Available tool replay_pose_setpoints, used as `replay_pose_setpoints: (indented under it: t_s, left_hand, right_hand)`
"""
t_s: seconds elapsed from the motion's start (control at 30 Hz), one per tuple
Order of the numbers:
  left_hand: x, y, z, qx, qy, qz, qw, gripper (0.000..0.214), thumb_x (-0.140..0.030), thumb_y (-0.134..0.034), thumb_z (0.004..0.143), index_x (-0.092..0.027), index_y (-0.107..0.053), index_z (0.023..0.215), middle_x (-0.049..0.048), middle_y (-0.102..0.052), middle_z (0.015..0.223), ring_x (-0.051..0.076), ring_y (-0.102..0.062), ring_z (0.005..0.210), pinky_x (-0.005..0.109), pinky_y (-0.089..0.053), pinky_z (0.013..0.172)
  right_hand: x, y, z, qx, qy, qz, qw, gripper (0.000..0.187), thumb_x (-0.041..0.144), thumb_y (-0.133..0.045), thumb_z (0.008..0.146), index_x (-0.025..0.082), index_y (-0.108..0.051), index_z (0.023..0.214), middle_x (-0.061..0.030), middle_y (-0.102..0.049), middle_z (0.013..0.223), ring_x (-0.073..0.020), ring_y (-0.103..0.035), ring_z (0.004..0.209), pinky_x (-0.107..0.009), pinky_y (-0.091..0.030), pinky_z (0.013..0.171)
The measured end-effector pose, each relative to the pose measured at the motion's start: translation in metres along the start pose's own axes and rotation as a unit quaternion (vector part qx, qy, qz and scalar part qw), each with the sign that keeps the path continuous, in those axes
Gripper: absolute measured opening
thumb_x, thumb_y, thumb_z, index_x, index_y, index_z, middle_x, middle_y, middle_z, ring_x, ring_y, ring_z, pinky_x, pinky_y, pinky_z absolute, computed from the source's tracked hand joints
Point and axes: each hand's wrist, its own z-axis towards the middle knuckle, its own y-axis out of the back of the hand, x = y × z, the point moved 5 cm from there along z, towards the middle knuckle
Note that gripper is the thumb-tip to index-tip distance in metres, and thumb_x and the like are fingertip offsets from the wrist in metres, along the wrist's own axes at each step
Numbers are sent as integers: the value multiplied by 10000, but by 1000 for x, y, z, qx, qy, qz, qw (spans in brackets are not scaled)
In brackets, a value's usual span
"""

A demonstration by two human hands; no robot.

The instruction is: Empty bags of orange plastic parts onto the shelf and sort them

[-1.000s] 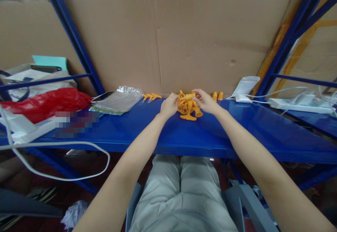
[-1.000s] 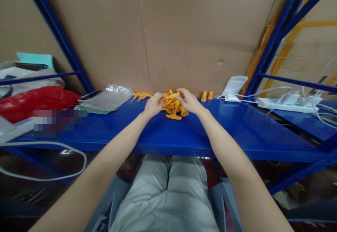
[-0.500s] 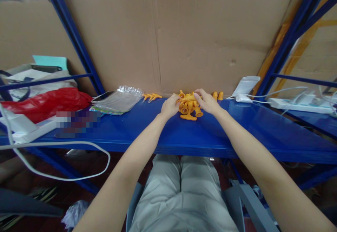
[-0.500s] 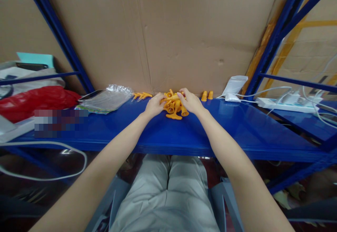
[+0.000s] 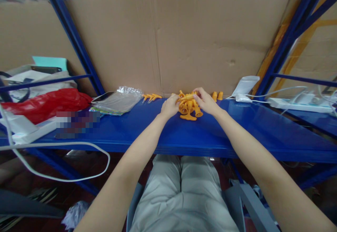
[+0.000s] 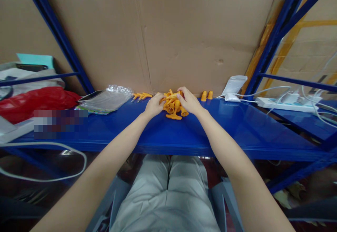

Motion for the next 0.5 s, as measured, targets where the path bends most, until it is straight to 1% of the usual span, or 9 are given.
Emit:
replay_pose_setpoints:
  t_s: [0.1,0.2,0.33,0.5]
  left_hand:
    - [0,0,0,3,4,1,1000,245,-113,-487,844,-186,-662,1000,63,-632,1041,203,-596,1023,326,-479,904]
    - [0,0,0,5,7,1,1000,247,-115,-492,841,-187,-661,1006,63,-633,1045,205,-594,1029,328,-480,903]
    - [1,0,0,1,4,7,1000,240,-120,-490,843,-193,-658,998,57,-635,1038,201,-594,1028,318,-481,899]
    - [2,-3,0,5,2,12,1000,242,-130,-492,843,-191,-664,1002,60,-634,1031,202,-602,1015,318,-480,895]
  right_hand:
    - [2,1,1,-14,28,-1,999,346,436,-363,941,189,-509,1135,-126,-597,1078,-247,-562,971,-417,-450,875]
    - [2,1,0,-21,41,-10,999,315,389,-385,927,204,-509,1149,-120,-582,1108,-250,-550,983,-439,-446,902]
    - [3,1,-1,-12,38,-29,999,296,285,-411,868,215,-509,1138,-116,-572,1097,-260,-544,967,-462,-451,904]
    - [4,2,-1,-1,24,-46,999,321,200,-461,765,206,-503,1084,-107,-560,1051,-246,-550,893,-436,-470,856]
